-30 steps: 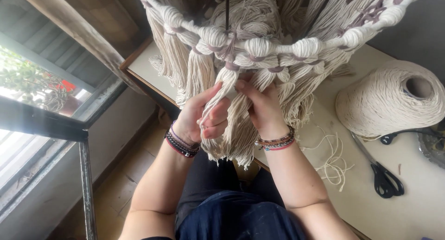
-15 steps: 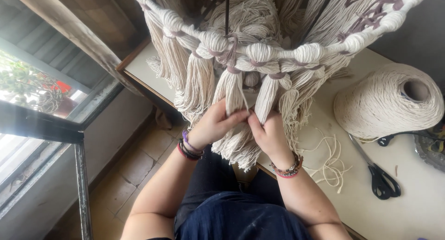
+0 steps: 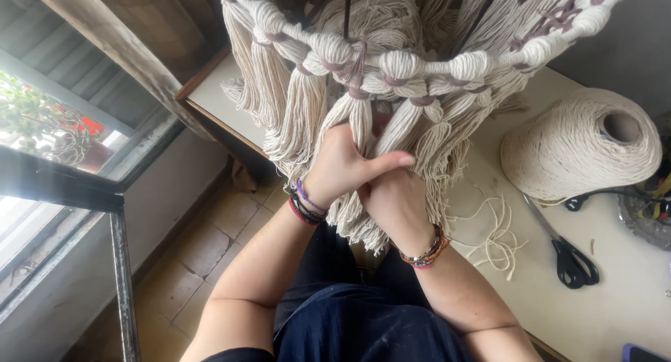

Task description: Tying decorative knots on a macrame chandelier using cotton cord and scissors.

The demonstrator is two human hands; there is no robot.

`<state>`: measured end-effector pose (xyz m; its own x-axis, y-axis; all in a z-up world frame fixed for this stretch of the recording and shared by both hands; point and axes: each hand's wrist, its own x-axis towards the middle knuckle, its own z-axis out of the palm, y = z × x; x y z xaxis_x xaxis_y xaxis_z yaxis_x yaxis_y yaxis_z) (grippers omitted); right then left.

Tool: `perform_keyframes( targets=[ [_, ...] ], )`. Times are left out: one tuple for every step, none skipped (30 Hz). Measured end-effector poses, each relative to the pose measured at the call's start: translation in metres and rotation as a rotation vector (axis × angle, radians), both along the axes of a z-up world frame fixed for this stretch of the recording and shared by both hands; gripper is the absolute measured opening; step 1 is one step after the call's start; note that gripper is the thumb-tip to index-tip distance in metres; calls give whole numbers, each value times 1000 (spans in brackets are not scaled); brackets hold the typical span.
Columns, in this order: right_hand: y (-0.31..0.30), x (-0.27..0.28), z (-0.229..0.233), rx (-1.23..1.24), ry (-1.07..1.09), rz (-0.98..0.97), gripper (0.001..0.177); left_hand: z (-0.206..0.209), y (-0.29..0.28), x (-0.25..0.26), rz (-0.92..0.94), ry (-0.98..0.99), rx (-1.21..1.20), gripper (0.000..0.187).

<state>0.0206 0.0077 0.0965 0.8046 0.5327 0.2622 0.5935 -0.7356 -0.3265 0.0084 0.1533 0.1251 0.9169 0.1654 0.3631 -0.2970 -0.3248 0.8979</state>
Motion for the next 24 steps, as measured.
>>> perform_keyframes(
  targets=[
    [-1, 0, -4, 1, 4, -3, 30, 9, -3, -1, -3, 4, 1, 61],
    [-1, 3, -8, -16, 34, 21, 33, 20, -5, -1, 0, 14, 25, 44],
    [-2, 6, -11, -33, 63, 45, 37, 30, -8, 0, 3, 23, 48, 35],
    [-8, 6, 1, -32, 62, 43, 37, 26, -10, -4, 1, 22, 49, 35],
    [-15, 6, 13, -15, 233, 92, 44, 22, -12, -7, -122, 137, -271, 24],
    [-24, 5, 24, 0, 408, 139, 52, 17, -15, -11, -246, 256, -595, 12],
    [-32, 8, 25, -1, 411, 135, 52, 13, -10, -11, -249, 260, -597, 12],
    [-41, 11, 26, 48, 427, 136, 36, 9, -5, -12, -362, 314, -836, 20],
    [-50, 14, 28, 98, 444, 136, 40, 6, 0, -13, -474, 367, -1076, 29],
    [-54, 15, 28, 98, 444, 133, 40, 4, 4, -9, -476, 368, -1076, 29],
    [-58, 16, 28, 72, 464, 97, 33, 2, 8, -6, -567, 388, -1090, 30],
    [-63, 18, 28, 49, 482, 57, 26, 0, 12, 0, -662, 408, -1099, 31],
    [-64, 15, 36, 52, 480, 51, 26, -4, 10, 0, -668, 410, -1095, 31],
    [-66, 11, 43, 158, 451, 59, 18, -10, 8, -1, -612, 388, -1055, 29],
    [-67, 7, 50, 263, 421, 66, 13, -15, 6, -1, -555, 366, -1015, 28],
    [-68, 12, 42, 261, 419, 65, 13, -9, 3, -3, -557, 364, -1016, 28],
    [-69, 17, 34, 431, 377, 23, 13, -2, 0, -5, -536, 316, -907, 21],
    [-70, 20, 25, 598, 338, -18, 12, 3, -2, -9, -508, 271, -801, 16],
    [-66, 20, 30, 594, 341, -16, 12, 2, -3, -11, -505, 272, -805, 16],
    [-61, 21, 36, 671, 313, -13, 10, 2, -2, -11, -462, 235, -680, 20],
    [-56, 22, 42, 749, 285, -11, 9, 3, -1, -11, -418, 198, -556, 24],
    [-53, 22, 45, 750, 283, -9, 9, 4, -1, -13, -418, 196, -554, 24],
    [-49, 21, 48, 815, 256, -9, 8, 6, 0, -15, -436, 196, -575, 18],
    [-45, 20, 50, 877, 230, -7, 9, 6, 0, -17, -451, 194, -598, 12]
  ],
)
